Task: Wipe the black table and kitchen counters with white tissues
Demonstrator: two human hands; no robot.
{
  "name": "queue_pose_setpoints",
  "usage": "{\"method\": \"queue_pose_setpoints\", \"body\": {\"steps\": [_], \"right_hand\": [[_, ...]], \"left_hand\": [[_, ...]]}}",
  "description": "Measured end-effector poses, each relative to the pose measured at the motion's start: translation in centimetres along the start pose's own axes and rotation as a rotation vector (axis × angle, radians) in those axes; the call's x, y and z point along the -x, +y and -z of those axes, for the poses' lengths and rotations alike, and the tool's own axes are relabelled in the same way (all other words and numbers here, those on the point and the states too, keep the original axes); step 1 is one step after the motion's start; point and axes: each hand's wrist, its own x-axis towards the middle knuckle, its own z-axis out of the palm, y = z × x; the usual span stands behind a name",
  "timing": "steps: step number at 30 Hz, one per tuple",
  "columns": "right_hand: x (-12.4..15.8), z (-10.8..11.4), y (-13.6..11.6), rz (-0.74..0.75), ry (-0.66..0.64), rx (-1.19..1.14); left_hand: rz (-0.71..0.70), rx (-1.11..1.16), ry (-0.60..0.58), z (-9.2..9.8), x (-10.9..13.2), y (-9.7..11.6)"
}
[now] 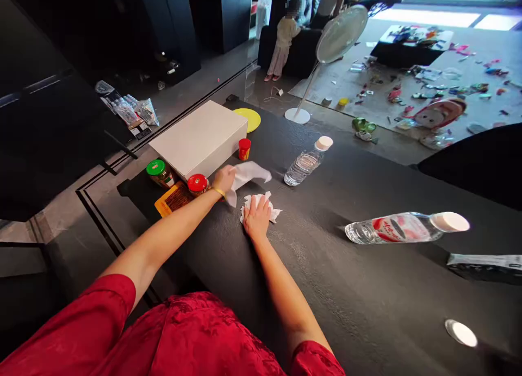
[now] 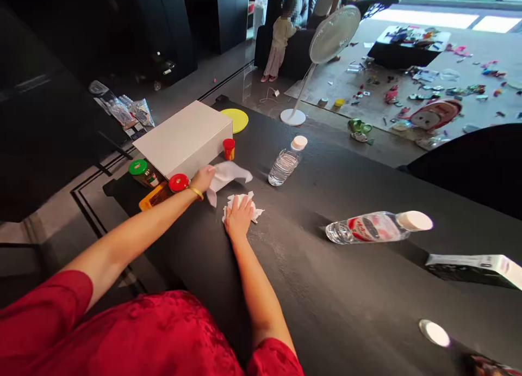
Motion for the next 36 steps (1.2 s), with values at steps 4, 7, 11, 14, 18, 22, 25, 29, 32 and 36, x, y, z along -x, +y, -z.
{"method": "queue_pose_setpoints", "body": {"steps": [4, 7, 11, 14, 18, 22, 25, 29, 32, 36], "right_hand": [[1.0, -0.9, -4.1, 0.079, -0.061, -0.087], [4.9, -1.6, -6.1, 0.239, -0.123, -0.132], [10.3, -0.8, -1.9, 0.235, -0.194, -0.065], [8.7, 1.5, 4.0, -0.094, -0.129, 0.102], [1.9, 2.9, 4.9, -0.27, 0.001, 0.162], [2.8, -0.4, -2.3, 0.039, -0.059, 0.031], [7.5, -2.4, -3.3, 0.317, -0.131, -0.032], [5.7, -0.2, 3.5, 0.035, -0.088, 0.084], [-1.8, 2.4, 5.5, -0.053, -0.031, 0.119], [-8.2, 2.0, -0.1, 0.109, 0.025, 0.078]], "left_hand": [[0.064, 0.192, 0.13, 2.4, -5.4, 1.1], [0.011, 0.331, 0.268, 4.0, -7.4, 2.2], [-0.139, 0.125, 0.188, 4.5, -7.5, 2.5], [-0.148, -0.063, -0.049, 3.3, -7.0, 1.9], [-0.043, -0.111, -0.116, 2.4, -7.5, 1.5], [0.015, 0.058, 0.059, 4.7, -9.5, 2.1], [-0.016, 0.183, 0.191, 7.1, -10.2, 3.2], [-0.129, 0.197, 0.174, 7.3, -8.2, 4.3], [-0.17, 0.087, 0.029, 4.9, -5.8, 4.5], [-0.099, 0.129, 0.019, 2.5, -4.5, 4.0]]}}
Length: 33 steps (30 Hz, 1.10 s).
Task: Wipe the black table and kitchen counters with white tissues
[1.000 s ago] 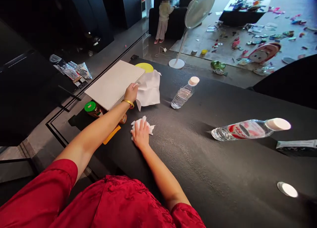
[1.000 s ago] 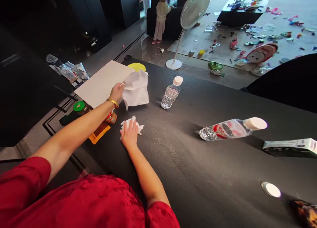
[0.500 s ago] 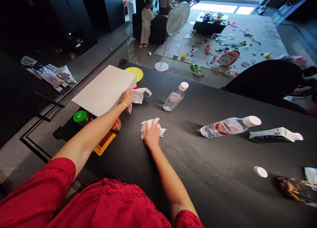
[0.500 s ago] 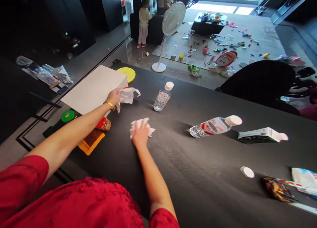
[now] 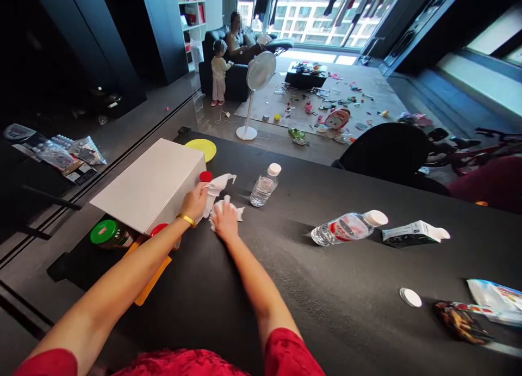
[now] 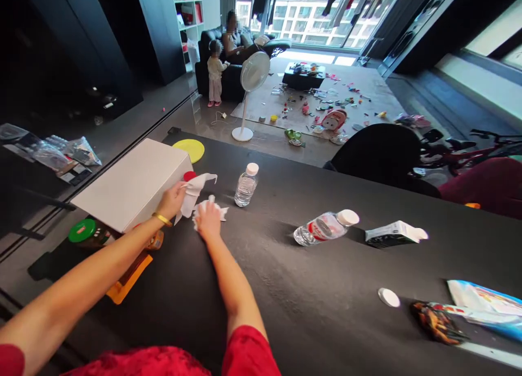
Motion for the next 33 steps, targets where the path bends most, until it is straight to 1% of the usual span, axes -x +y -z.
{"method": "queue_pose_setpoints", "body": {"steps": [1, 2, 3, 4, 5, 6, 7, 8, 9, 10, 11, 12, 13, 14, 15, 17, 19, 20, 21, 22, 23, 24, 25, 27, 28, 29, 30, 31, 32, 33], "right_hand": [[0.0, -0.6, -1.6, 0.067, 0.007, -0.003], [0.8, -1.2, -2.9, 0.142, -0.002, -0.011], [2.1, -1.8, -3.6, 0.22, -0.014, -0.022], [3.9, -2.3, -3.5, 0.302, -0.029, -0.035], [5.8, -2.5, -2.6, 0.364, -0.037, -0.047], [7.7, -2.4, -1.0, 0.36, -0.047, -0.051], [9.3, -1.9, 1.3, 0.284, -0.057, -0.044], [10.4, -1.2, 4.0, 0.142, -0.059, -0.028], [10.9, -0.4, 6.9, -0.009, -0.063, -0.003], [10.9, 0.5, 9.5, -0.146, -0.063, 0.024], [10.3, 1.3, 11.8, -0.253, -0.065, 0.054], [9.3, 1.9, 13.3, -0.318, -0.058, 0.082], [8.2, 2.3, 14.0, -0.367, -0.047, 0.108], [7.1, 2.5, 13.8, -0.39, -0.034, 0.128], [6.1, 2.4, 12.8, -0.391, -0.026, 0.137], [5.1, 1.5, 9.0, -0.331, -0.036, 0.118], [6.1, 0.0, 4.4, -0.165, -0.072, 0.065], [7.3, -0.8, 2.5, -0.059, -0.087, 0.037], [9.1, -1.5, 1.4, 0.047, -0.089, 0.013], [11.1, -2.0, 1.1, 0.139, -0.074, -0.005], [13.3, -2.3, 1.7, 0.194, -0.046, -0.014], [15.3, -2.4, 3.1, 0.2, 0.012, -0.019], [17.1, -2.4, 5.1, 0.156, 0.092, -0.011], [20.0, -2.2, 8.8, -0.007, 0.226, 0.04], [21.2, -2.0, 9.8, -0.079, 0.233, 0.067], [22.2, -1.9, 9.9, -0.118, 0.254, 0.077], [23.1, -1.9, 9.0, -0.131, 0.273, 0.072], [23.9, -2.2, 7.1, -0.111, 0.275, 0.051], [24.6, -2.7, 4.4, -0.065, 0.266, 0.014], [25.0, -3.6, 1.1, -0.001, 0.242, -0.029]], "left_hand": [[0.026, 0.048, 0.034, -0.1, 0.0, -0.2], [0.044, 0.079, 0.072, -0.1, 0.0, -0.4], [0.045, 0.084, 0.107, 0.0, 0.0, -0.6], [0.028, 0.059, 0.134, 0.1, 0.0, -0.8], [-0.011, 0.011, 0.141, 0.1, 0.2, -0.9], [-0.068, -0.053, 0.129, -0.1, 0.4, -1.1], [-0.134, -0.128, 0.084, -0.5, 0.9, -1.2], [-0.192, -0.211, 0.01, -1.0, 1.4, -1.3], [-0.226, -0.299, -0.088, -1.6, 2.1, -1.3], [-0.23, -0.385, -0.198, -2.4, 3.0, -1.3], [-0.213, -0.458, -0.304, -3.1, 4.0, -1.2], [-0.195, -0.504, -0.391, -3.8, 5.1, -1.2], [-0.197, -0.519, -0.45, -4.4, 6.4, -1.2], [-0.227, -0.506, -0.475, -4.8, 7.7, -1.3], [-0.282, -0.469, -0.475, -5.0, 9.2, -1.5], [-0.395, -0.375, -0.418, -4.5, 12.4, -2.6], [-0.445, -0.289, -0.347, -3.1, 15.8, -4.6], [-0.451, -0.252, -0.32, -2.0, 17.6, -5.8], [-0.445, -0.221, -0.298, -0.8, 19.3, -7.3], [-0.429, -0.195, -0.275, 0.5, 21.1, -8.8], [-0.399, -0.175, -0.249, 1.9, 23.0, -10.5], [-0.353, -0.161, -0.212, 3.2, 24.9, -12.2], [-0.291, -0.155, -0.162, 4.5, 26.9, -14.0], [-0.136, -0.155, -0.043, 6.6, 30.9, -17.8], [-0.054, -0.154, 0.016, 7.4, 32.8, -19.7], [0.025, -0.15, 0.07, 8.1, 34.7, -21.6], [0.093, -0.144, 0.114, 8.7, 36.5, -23.4], [0.148, -0.135, 0.148, 9.2, 38.2, -25.2], [0.187, -0.127, 0.176, 9.7, 39.7, -26.9], [0.21, -0.12, 0.196, 10.2, 41.0, -28.5]]}}
